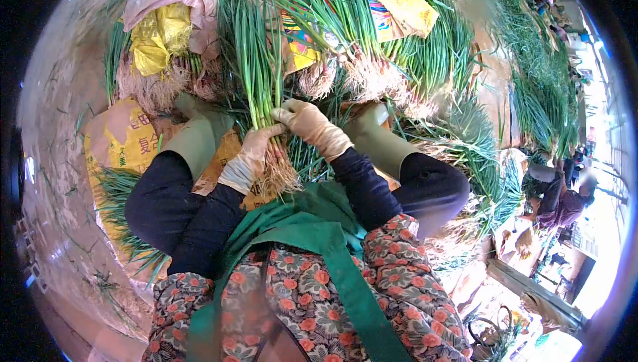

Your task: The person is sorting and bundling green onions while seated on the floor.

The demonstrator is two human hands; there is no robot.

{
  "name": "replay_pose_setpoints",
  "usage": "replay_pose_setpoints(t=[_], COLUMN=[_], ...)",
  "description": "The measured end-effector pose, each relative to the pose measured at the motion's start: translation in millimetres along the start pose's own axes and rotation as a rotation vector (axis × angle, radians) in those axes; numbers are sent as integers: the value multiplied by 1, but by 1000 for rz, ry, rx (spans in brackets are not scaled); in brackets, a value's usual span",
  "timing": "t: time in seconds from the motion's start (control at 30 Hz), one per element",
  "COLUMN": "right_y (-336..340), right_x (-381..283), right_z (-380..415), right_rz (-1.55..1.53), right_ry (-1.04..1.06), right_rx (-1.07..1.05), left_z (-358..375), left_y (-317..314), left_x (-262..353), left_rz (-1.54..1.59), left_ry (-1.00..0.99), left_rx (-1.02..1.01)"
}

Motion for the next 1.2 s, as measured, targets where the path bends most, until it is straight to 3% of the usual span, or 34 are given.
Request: replay_pose_setpoints(t=[0.03, 0.07, 0.1, 0.17, 0.2, 0.27, 0.3, 0.37, 0.4, 0.43, 0.5, 0.53, 0.57, 0.63, 0.67, 0.7, 0.73, 0.77, 0.8, 0.83, 0.9, 0.97, 1.1, 1.13, 1.2], right_y=[6, 11, 26, 37, 13, 7, 13, 8, 25, 43, 168, 191, 229, 295, 318, 328, 326, 321, 307, 288, 233, 200, 150, 142, 117], right_x=[-10, -6, 3, 54, 85, 25, -4, 13, 30, 49, -2, 91, 112, 167, 158, 198, 230, 229, 205, 181, 166, 63, 36, 36, -4], right_z=[1, -1, -1, -11, -24, 2, 10, 1, -15, -10, 74, 72, 108, 189, 225, 244, 254, 253, 225, 196, 119, 61, -19, -13, 9], right_rz=[329, 321, 416, 433, 580, 218, -232, -1, 247, 517, 561, -146, 628, 777, 738, 701, 902, 964, 882, 796, -50, 296, 671, 393, 345], right_ry=[68, 154, -110, -133, 135, 364, 120, -92, 33, 159, -81, -208, -194, -262, -494, -689, -827, -813, -642, -482, -292, -91, -292, -331, -76], right_rx=[162, 311, 324, 241, 130, 52, -5, -22, 416, 817, 975, 739, 798, 882, 855, 780, 519, 588, 584, 580, 540, 499, 253, 263, 314], left_z=[3, 5, 8, 10, 7, 9, 19, 24, 29, 27, 19, 19, 21, 19, 19, 20, 18, 20, 7, 3, 4, -3, -3, -4, 12], left_y=[1, 0, -2, -4, -4, -8, -14, -23, -30, -24, -22, -28, -29, -32, -29, -27, -23, -43, -37, -44, -49, -46, -39, -33, -46], left_x=[-2, -3, -4, -1, -1, -7, -3, -3, 1, -2, 6, 8, 11, 19, 25, 24, 26, 21, 19, 6, 7, 2, 17, 20, 28], left_rz=[41, 82, 128, 96, 59, 1, -64, -70, -41, -30, 73, 230, 389, 387, 388, 394, 349, 635, 562, 759, 655, 688, 460, 389, 399], left_ry=[40, 79, 118, 108, 106, 85, 119, 162, 91, 157, 41, 24, -3, -10, -28, 79, 52, 235, 101, 279, 269, 295, 124, 58, 56], left_rx=[7, 12, 13, 14, 24, 46, 91, 93, 122, 77, 26, 56, 101, -1, -38, 16, 46, -140, -64, -141, -210, -265, -306, -237, -158])
Point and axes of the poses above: each hand's wrist, its own z-axis away from the middle knuckle, its own y-axis out of the back of the hand, x = y × z, the point moved 7 cm from there along -z, towards the middle knuckle, and after that the axes turned 11 degrees about z, right-handed, at the moved point
